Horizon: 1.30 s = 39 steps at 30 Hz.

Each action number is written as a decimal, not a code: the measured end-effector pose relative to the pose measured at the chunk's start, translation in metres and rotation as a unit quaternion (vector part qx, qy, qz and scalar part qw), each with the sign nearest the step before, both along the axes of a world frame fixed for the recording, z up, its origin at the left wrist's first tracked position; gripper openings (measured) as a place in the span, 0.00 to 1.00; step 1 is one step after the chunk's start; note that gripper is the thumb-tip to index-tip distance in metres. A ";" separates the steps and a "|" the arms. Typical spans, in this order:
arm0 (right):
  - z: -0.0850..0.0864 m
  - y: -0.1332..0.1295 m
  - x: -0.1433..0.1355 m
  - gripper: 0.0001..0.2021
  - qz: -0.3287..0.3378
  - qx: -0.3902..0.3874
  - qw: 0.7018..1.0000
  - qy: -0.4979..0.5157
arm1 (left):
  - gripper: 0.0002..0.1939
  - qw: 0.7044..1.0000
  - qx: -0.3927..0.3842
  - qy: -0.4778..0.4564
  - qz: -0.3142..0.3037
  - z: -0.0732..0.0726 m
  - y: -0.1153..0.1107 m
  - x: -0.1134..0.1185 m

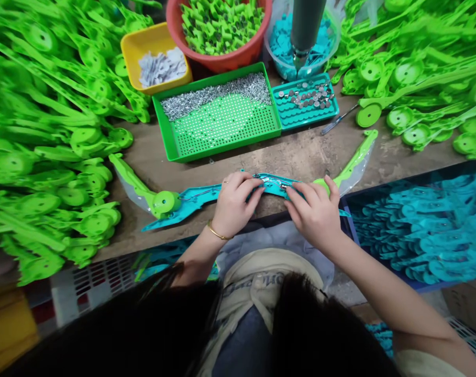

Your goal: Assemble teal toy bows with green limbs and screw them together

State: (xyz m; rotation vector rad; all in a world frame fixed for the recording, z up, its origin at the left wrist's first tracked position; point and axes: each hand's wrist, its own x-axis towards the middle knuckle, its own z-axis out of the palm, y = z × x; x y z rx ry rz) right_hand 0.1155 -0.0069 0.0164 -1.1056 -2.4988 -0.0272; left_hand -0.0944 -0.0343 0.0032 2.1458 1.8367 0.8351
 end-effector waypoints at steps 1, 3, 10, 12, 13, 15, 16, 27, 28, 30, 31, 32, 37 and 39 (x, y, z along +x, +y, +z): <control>-0.001 -0.001 0.002 0.13 0.004 0.001 1.000 -0.002 | 0.14 1.000 -0.006 -0.001 -0.002 -0.001 0.000 -0.002; -0.004 -0.004 0.005 0.16 0.018 0.009 1.000 0.005 | 0.14 1.000 -0.014 0.007 -0.013 -0.001 0.001 -0.005; -0.008 -0.005 0.012 0.11 0.016 0.102 0.993 -0.050 | 0.16 0.990 -0.047 0.099 -0.090 0.008 -0.003 -0.016; -0.008 -0.005 0.013 0.11 0.009 0.096 0.994 -0.056 | 0.17 0.988 -0.042 0.106 -0.106 0.010 -0.006 -0.018; -0.009 -0.005 0.013 0.11 0.006 0.099 0.994 -0.052 | 0.19 0.987 -0.040 0.107 -0.111 0.010 -0.008 -0.018; -0.011 -0.006 0.012 0.11 -0.002 0.111 0.993 -0.037 | 0.25 0.987 -0.048 0.105 -0.111 0.009 -0.012 -0.016; -0.011 -0.006 0.012 0.10 -0.006 0.110 0.993 -0.036 | 0.26 0.987 -0.055 0.104 -0.107 0.008 -0.013 -0.015; 0.011 0.012 0.018 0.09 -0.041 -0.063 0.997 0.027 | 0.16 0.998 0.057 0.025 -0.001 0.005 -0.039 -0.033; 0.012 0.016 0.015 0.08 -0.030 -0.075 0.996 0.024 | 0.14 0.997 0.066 0.023 0.028 0.005 -0.041 -0.035; 0.013 0.023 0.004 0.09 0.005 -0.087 0.996 0.014 | 0.09 0.994 0.080 0.027 0.067 0.003 -0.046 -0.036; 0.013 0.026 -0.002 0.09 0.024 -0.086 0.996 0.010 | 0.08 0.993 0.085 0.029 0.075 0.002 -0.048 -0.037; 0.014 0.027 -0.009 0.09 0.046 -0.082 0.996 0.007 | 0.07 0.992 0.089 0.030 0.079 0.002 -0.050 -0.037; 0.011 0.026 -0.039 0.10 0.174 -0.084 0.981 -0.003 | 0.09 0.994 0.060 0.033 0.079 0.001 -0.055 -0.043; 0.009 0.025 -0.046 0.09 0.207 -0.083 0.975 -0.013 | 0.10 0.996 0.050 0.036 0.066 0.000 -0.054 -0.048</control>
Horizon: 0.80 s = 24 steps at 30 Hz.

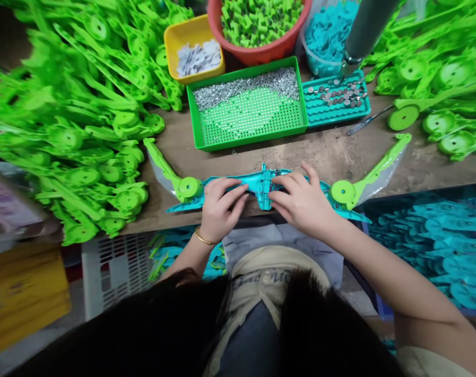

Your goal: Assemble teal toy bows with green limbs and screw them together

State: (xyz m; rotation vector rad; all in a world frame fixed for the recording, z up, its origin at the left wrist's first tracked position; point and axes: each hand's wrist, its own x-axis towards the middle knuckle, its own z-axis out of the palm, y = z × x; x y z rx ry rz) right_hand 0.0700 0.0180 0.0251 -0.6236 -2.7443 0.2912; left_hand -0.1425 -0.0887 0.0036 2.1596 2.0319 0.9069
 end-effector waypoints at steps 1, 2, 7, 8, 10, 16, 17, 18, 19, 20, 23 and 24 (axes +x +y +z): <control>-0.001 0.000 -0.002 0.10 0.009 0.004 1.000 -0.005 | 0.10 1.000 -0.003 0.002 -0.009 -0.001 0.001 -0.003; -0.002 0.001 -0.003 0.10 0.014 0.007 1.000 -0.010 | 0.10 1.000 -0.007 0.004 -0.020 -0.001 0.004 -0.005; -0.001 0.006 -0.005 0.11 0.017 0.017 0.999 -0.028 | 0.12 0.997 -0.044 0.005 -0.070 0.001 0.019 -0.014; 0.000 0.007 -0.005 0.11 0.019 0.021 0.999 -0.031 | 0.12 0.996 -0.052 0.004 -0.076 0.002 0.022 -0.015; 0.001 0.008 -0.005 0.11 0.022 0.027 0.999 -0.035 | 0.13 0.994 -0.068 0.005 -0.083 0.006 0.027 -0.015; 0.007 0.021 -0.005 0.16 0.015 0.009 0.998 -0.068 | 0.13 0.986 -0.100 -0.001 -0.131 0.009 0.028 -0.018; 0.007 0.025 -0.005 0.17 0.025 0.007 0.997 -0.076 | 0.13 0.986 -0.099 -0.001 -0.137 0.009 0.027 -0.019; 0.008 0.029 -0.004 0.17 0.040 0.007 0.996 -0.083 | 0.13 0.986 -0.096 0.000 -0.140 0.008 0.026 -0.020; 0.009 0.034 -0.004 0.17 0.058 0.006 0.994 -0.090 | 0.13 0.986 -0.091 0.001 -0.143 0.007 0.025 -0.021; 0.010 0.038 -0.004 0.17 0.076 0.005 0.993 -0.094 | 0.13 0.986 -0.085 0.002 -0.147 0.007 0.025 -0.021; 0.011 0.048 -0.005 0.14 0.117 0.003 0.989 -0.094 | 0.13 0.985 -0.068 0.003 -0.157 0.005 0.024 -0.023; 0.011 0.051 -0.006 0.14 0.126 0.005 0.988 -0.090 | 0.13 0.985 -0.068 0.001 -0.159 0.004 0.023 -0.024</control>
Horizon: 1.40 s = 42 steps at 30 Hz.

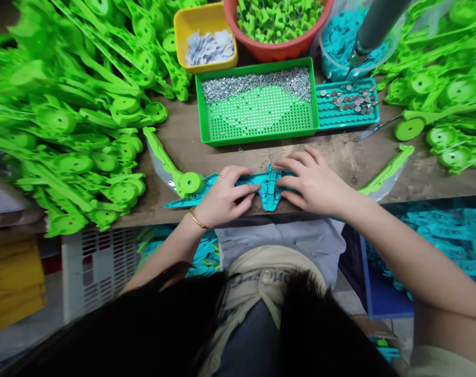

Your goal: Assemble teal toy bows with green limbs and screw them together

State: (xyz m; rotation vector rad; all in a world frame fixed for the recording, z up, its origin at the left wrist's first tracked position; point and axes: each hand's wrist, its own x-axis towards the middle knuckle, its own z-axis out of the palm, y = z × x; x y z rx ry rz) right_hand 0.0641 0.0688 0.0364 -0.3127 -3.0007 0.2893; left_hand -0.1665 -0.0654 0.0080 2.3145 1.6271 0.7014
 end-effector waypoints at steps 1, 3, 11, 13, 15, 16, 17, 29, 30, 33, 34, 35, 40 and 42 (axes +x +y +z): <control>0.000 0.002 -0.001 0.13 0.010 0.003 1.000 0.004 | 0.13 1.000 -0.004 -0.002 0.000 -0.001 0.000 0.000; 0.001 0.005 -0.005 0.12 0.036 0.013 0.999 0.012 | 0.13 1.000 -0.012 -0.005 0.002 -0.001 0.000 -0.001; 0.013 0.020 -0.022 0.12 0.152 0.024 0.988 -0.033 | 0.14 1.000 0.013 -0.012 -0.006 -0.003 0.001 -0.002; 0.017 0.023 -0.024 0.11 0.169 0.042 0.983 -0.051 | 0.13 1.000 0.002 -0.013 -0.003 -0.003 0.001 -0.003; 0.019 0.026 -0.024 0.09 0.178 0.064 0.980 -0.065 | 0.13 1.000 -0.006 -0.014 -0.004 -0.003 0.001 -0.003; 0.020 0.027 -0.024 0.08 0.182 0.072 0.978 -0.073 | 0.13 1.000 -0.003 -0.014 -0.006 -0.003 0.001 -0.003; 0.021 0.029 -0.024 0.08 0.186 0.079 0.976 -0.085 | 0.13 1.000 0.004 -0.015 -0.009 -0.003 0.001 -0.004; 0.022 0.037 -0.011 0.14 0.173 0.077 0.978 -0.085 | 0.12 0.998 -0.013 -0.069 0.005 0.002 0.001 -0.007; 0.021 0.035 -0.010 0.15 0.159 0.068 0.982 -0.078 | 0.12 0.998 -0.012 -0.066 0.005 0.003 0.001 -0.006; 0.016 0.026 -0.007 0.16 0.108 0.041 0.991 -0.062 | 0.12 0.998 -0.025 -0.040 0.029 0.008 0.003 0.003; 0.014 0.022 -0.006 0.16 0.085 0.029 0.994 -0.060 | 0.13 0.998 -0.032 -0.029 0.043 0.009 0.006 0.010; 0.011 0.019 -0.005 0.16 0.057 0.014 0.997 -0.059 | 0.13 0.997 -0.039 -0.021 0.059 0.011 0.008 0.018; 0.003 0.003 -0.004 0.16 -0.083 -0.089 0.991 -0.050 | 0.11 0.987 -0.076 -0.043 0.132 0.008 0.026 0.059; 0.003 0.001 -0.002 0.18 -0.112 -0.145 0.983 -0.031 | 0.09 0.983 -0.089 -0.057 0.149 0.005 0.031 0.066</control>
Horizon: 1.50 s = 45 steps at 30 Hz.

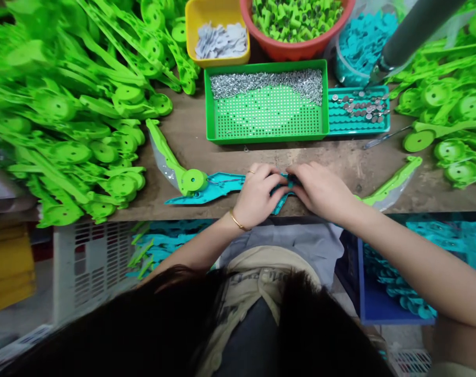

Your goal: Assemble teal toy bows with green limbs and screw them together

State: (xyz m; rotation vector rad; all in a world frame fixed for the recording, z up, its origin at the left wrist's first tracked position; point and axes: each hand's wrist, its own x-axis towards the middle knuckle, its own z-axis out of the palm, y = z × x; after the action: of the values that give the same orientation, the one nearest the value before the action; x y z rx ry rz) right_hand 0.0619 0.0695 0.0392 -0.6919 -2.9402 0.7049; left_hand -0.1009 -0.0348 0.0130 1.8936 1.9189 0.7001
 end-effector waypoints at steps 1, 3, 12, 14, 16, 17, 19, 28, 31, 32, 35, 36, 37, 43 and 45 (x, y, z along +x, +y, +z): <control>0.000 0.000 0.002 0.19 -0.014 -0.029 0.999 0.011 | 0.09 1.000 -0.003 -0.002 0.002 -0.001 0.001 0.001; 0.001 0.002 0.006 0.22 -0.043 -0.072 0.996 0.029 | 0.10 1.000 -0.006 0.008 -0.003 0.000 0.002 0.000; -0.003 -0.010 0.015 0.19 -0.109 0.053 0.993 0.007 | 0.09 0.997 -0.019 0.067 -0.025 0.006 0.004 0.001; -0.005 -0.018 0.013 0.19 -0.110 0.097 0.989 0.011 | 0.09 0.998 -0.010 0.051 -0.018 0.003 0.005 0.002; -0.007 -0.023 0.010 0.18 -0.107 0.127 0.986 0.011 | 0.09 1.000 -0.004 0.027 -0.014 0.000 0.004 0.001; -0.008 -0.025 0.008 0.16 -0.105 0.134 0.985 0.012 | 0.10 1.000 0.000 0.014 -0.014 -0.001 0.004 0.000; -0.009 -0.025 0.007 0.14 -0.103 0.133 0.986 0.015 | 0.13 1.000 0.008 -0.016 -0.024 0.000 0.002 -0.004; -0.013 -0.022 0.003 0.15 -0.146 0.120 0.982 -0.019 | 0.22 0.995 -0.015 -0.027 -0.091 0.008 0.005 -0.015; -0.014 -0.021 0.005 0.15 -0.137 0.100 0.985 -0.011 | 0.17 0.995 -0.004 -0.006 -0.099 0.005 0.008 -0.015; -0.014 -0.020 0.006 0.15 -0.132 0.092 0.987 -0.007 | 0.16 0.995 0.003 -0.003 -0.101 0.004 0.009 -0.015; -0.012 -0.017 0.007 0.15 -0.119 0.073 0.990 -0.001 | 0.14 0.994 0.028 0.008 -0.102 -0.003 0.009 -0.017; -0.011 -0.015 0.006 0.15 -0.116 0.072 0.991 0.000 | 0.13 0.994 0.035 0.010 -0.100 -0.005 0.009 -0.018; -0.010 -0.014 0.005 0.15 -0.110 0.071 0.991 0.002 | 0.13 0.994 0.040 0.009 -0.097 -0.006 0.009 -0.018; -0.010 -0.013 -0.002 0.16 -0.053 0.117 0.991 0.022 | 0.09 0.997 0.035 -0.024 -0.058 -0.009 0.009 -0.016; -0.012 -0.014 -0.001 0.16 -0.051 0.145 0.988 0.032 | 0.09 0.998 0.037 -0.030 -0.047 -0.009 0.009 -0.015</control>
State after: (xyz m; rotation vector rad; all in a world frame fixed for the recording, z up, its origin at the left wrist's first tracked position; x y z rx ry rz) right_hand 0.0604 0.0559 0.0275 -0.7661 -2.8388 0.2753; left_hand -0.1164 -0.0261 0.0045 1.9697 1.7784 0.8007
